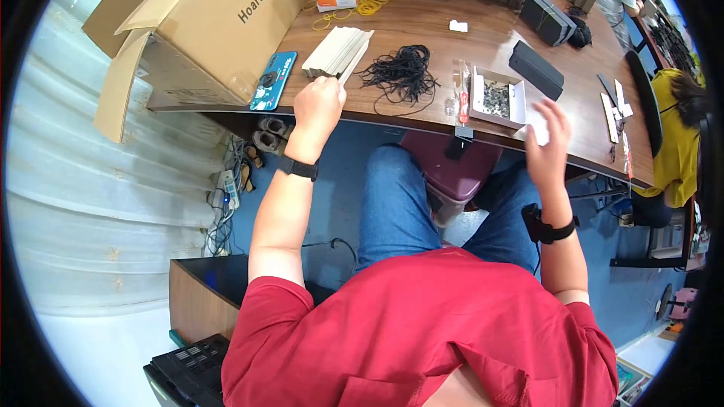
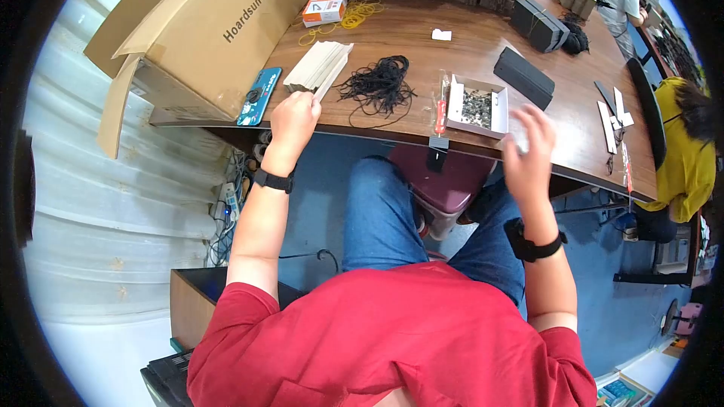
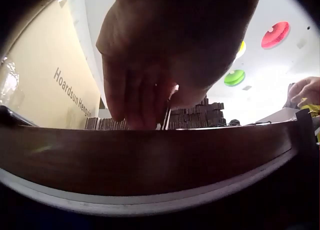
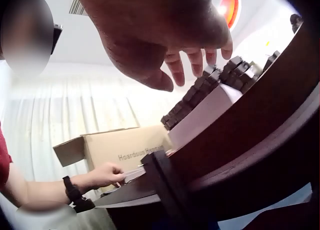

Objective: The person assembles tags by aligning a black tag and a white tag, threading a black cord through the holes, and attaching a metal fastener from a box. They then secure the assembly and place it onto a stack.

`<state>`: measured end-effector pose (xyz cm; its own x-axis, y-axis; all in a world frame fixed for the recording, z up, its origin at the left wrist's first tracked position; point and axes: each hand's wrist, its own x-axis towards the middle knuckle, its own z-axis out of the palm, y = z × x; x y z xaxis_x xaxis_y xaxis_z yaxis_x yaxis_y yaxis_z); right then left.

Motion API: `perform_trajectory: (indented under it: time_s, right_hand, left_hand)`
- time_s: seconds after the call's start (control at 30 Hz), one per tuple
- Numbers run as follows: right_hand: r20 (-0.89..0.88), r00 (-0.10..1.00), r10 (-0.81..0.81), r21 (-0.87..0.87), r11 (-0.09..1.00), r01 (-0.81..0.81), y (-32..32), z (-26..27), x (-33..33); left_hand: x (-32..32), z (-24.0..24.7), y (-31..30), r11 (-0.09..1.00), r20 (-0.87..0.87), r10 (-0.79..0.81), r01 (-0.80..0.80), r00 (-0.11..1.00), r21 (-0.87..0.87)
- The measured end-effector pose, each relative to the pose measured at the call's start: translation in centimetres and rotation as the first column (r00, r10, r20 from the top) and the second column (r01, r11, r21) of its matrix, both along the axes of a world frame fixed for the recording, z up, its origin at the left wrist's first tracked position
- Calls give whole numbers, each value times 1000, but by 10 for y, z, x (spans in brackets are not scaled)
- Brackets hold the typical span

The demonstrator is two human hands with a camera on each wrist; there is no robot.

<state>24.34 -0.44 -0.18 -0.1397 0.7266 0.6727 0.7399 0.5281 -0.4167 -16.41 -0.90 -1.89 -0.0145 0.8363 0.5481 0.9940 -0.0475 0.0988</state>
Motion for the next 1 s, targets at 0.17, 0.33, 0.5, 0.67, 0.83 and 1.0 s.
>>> perform_trajectory:
  time_s: [0.17,0.33,0.5,0.67,0.83,1.0]
  right_hand:
    - [53,964,260,8,965,-261,-2,16,-52]
    - [-68,946,317,-43,947,-320,-13,14,-62]
    - [-132,933,335,-139,925,-352,-21,0,-55]
    - [-176,922,345,-178,910,-374,-25,-2,-55]
    - [-227,921,318,-148,923,-355,-27,3,-50]
    - [-375,844,382,-257,832,-491,-41,-7,-60]
  left_hand:
    - [-4,-7,11,991,231,129,-134,964,9]
    - [-19,-28,16,998,689,9,-44,724,34]
    - [-26,-26,16,994,840,-12,-82,543,68]
    - [-11,-12,7,986,815,3,-136,579,93]
    - [-7,-16,-12,954,891,-195,-133,410,270]
    - [17,-29,-22,962,921,-84,-210,380,174]
